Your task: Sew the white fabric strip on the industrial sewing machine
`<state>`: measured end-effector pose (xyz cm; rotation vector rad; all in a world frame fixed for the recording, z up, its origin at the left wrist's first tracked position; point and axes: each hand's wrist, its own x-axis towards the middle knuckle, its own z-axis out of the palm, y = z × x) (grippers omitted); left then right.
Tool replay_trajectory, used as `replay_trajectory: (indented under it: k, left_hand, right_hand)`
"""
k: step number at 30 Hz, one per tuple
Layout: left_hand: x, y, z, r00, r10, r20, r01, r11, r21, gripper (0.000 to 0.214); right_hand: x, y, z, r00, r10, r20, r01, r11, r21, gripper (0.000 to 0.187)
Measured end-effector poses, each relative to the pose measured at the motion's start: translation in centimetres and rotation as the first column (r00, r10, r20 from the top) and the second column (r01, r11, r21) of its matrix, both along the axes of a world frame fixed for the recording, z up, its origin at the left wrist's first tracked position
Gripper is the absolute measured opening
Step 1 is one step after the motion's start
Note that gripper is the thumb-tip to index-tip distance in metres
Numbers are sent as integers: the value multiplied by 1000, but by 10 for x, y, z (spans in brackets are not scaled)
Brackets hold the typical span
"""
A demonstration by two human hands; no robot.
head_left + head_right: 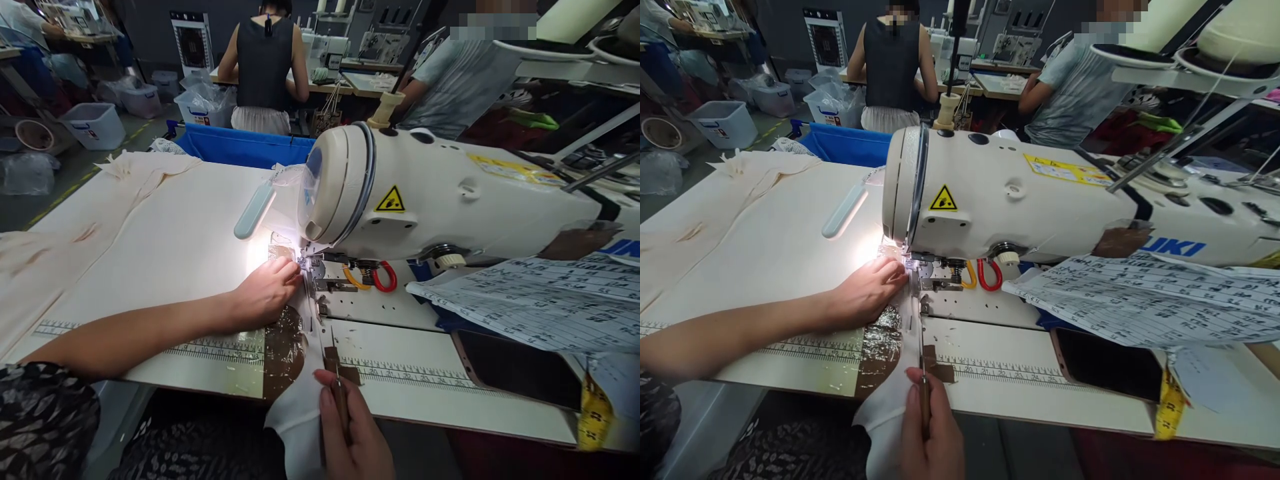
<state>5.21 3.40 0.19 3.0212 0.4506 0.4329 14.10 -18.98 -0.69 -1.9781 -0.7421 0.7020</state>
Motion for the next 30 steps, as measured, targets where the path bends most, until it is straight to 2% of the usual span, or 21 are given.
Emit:
replay_trajectory:
  k: [3, 7, 10, 12, 15, 21, 26, 30]
  left_hand:
    - [0, 3, -2, 1000, 19, -18, -19, 1000, -2, 42]
    - [-5, 6, -4, 999, -36, 27, 38, 996, -77, 38]
    - [-6, 8, -5, 997, -59, 46, 64, 991, -114, 39]
    - [-5, 9, -5, 997, -60, 51, 65, 992, -111, 38]
    - [-2, 10, -5, 998, -40, 51, 44, 996, -82, 40]
    - [-2, 10, -4, 998, 5, 57, -3, 999, -50, 41]
    - [-4, 11, -3, 997, -28, 71, 37, 992, -121, 34]
    - [-2, 13, -4, 998, -26, 63, 34, 991, -126, 33]
  right_hand:
    - [7, 6, 1, 999, 22, 26, -22, 1000, 21, 38]
    - [15, 10, -1, 990, 140, 34, -141, 989, 41, 39]
    - [18, 11, -5, 992, 123, 39, -124, 991, 39, 37]
    - [20, 12, -6, 990, 130, 45, -132, 991, 33, 36]
    - [22, 18, -4, 977, 208, 52, -210, 977, 35, 37]
    - [14, 35, 10, 992, 119, 45, -121, 992, 44, 32]
    - [12, 38, 15, 991, 130, -29, -129, 991, 42, 30]
    - [17, 42, 15, 987, 161, 11, -161, 986, 38, 31]
